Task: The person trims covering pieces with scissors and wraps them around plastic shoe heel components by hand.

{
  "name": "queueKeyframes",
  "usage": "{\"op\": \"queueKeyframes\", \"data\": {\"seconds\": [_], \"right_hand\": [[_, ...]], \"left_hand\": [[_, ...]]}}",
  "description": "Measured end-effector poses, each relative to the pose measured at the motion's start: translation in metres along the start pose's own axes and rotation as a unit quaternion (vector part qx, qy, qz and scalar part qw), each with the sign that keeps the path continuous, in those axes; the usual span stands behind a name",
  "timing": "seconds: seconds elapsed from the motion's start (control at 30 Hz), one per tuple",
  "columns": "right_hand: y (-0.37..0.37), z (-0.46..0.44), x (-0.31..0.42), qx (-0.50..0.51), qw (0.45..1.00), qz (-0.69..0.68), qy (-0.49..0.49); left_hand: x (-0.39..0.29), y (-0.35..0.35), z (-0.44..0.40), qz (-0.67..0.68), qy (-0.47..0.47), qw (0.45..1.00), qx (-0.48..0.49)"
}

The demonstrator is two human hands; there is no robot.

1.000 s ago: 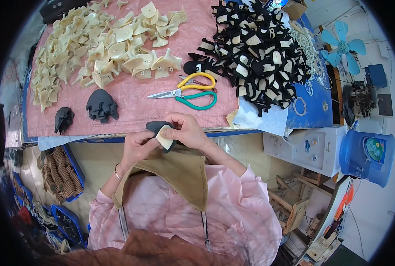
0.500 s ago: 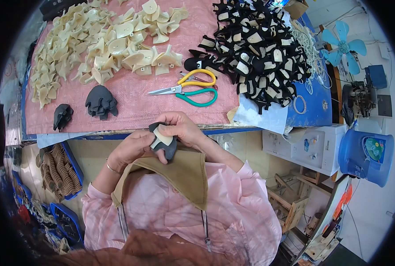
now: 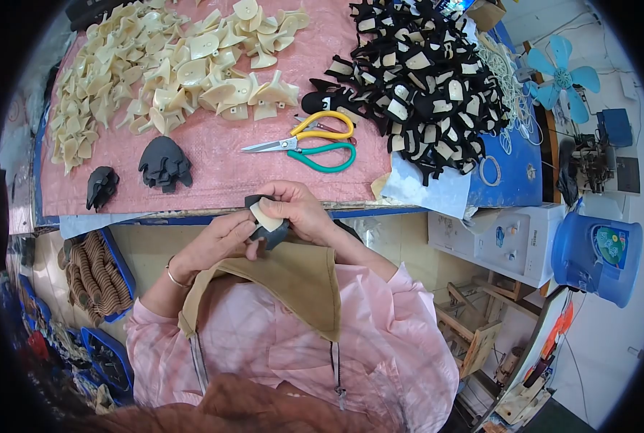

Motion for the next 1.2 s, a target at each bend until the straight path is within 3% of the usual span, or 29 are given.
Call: {"op": "queueKeyframes", "data": {"seconds": [0.07,0.27,0.33,0.4,0.47,0.63,0.8,0.87,0.93,0.97,1.0,1.07,1.2], "right_hand": [[0.0,0.0,0.0,-0.003,1.0,0.006,-0.004],[0.027,0.008,0.033,0.132,0.959,0.142,-0.208],[0.021,0.009,0.018,0.157,0.986,0.004,-0.055],[0.018,0.008,0.024,0.126,0.99,0.023,-0.062],[0.017,0.009,0.009,0.121,0.98,0.157,-0.014],[0.024,0.013,0.017,0.129,0.972,0.19,-0.055],[0.025,0.01,0.015,0.147,0.979,0.141,-0.002],[0.011,0.003,0.05,0.027,0.988,0.097,-0.114],[-0.014,0.01,0.076,-0.057,0.931,0.212,-0.29],[-0.002,0.031,0.098,-0.073,0.829,0.359,-0.421],[0.019,0.05,0.109,-0.083,0.685,0.484,-0.538],[0.031,0.051,0.092,-0.064,0.674,0.482,-0.557],[0.042,0.054,0.077,-0.059,0.637,0.456,-0.618]], "left_hand": [[-0.001,-0.003,0.001,0.016,0.008,1.0,-0.011],[-0.013,0.001,0.009,-0.054,0.034,0.996,0.068],[-0.007,0.0,0.012,0.028,-0.035,0.998,0.054],[-0.007,0.0,0.012,0.036,-0.036,0.998,0.049],[-0.004,-0.001,0.009,0.006,-0.034,0.998,0.052],[0.004,0.002,0.008,0.019,-0.053,0.996,0.068],[0.001,0.0,0.005,0.104,-0.081,0.99,0.045],[-0.002,-0.011,-0.002,0.112,-0.075,0.991,0.009],[-0.008,-0.025,-0.003,0.099,-0.068,0.991,-0.063],[0.0,-0.028,-0.003,0.167,-0.106,0.976,-0.088],[0.007,-0.032,-0.003,0.234,-0.14,0.955,-0.116],[0.006,-0.026,-0.011,0.276,-0.087,0.955,-0.063],[0.003,-0.016,-0.013,0.246,-0.127,0.958,-0.072]]}}
Point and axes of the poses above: each hand's wrist, its own z-axis away from the middle knuckle, its own y-axis out of the palm, x = y × z, the point moved 9 cm from there along -z, towards the middle knuckle, and after that the axes turned 13 degrees about -x, right-handed, at the moved point
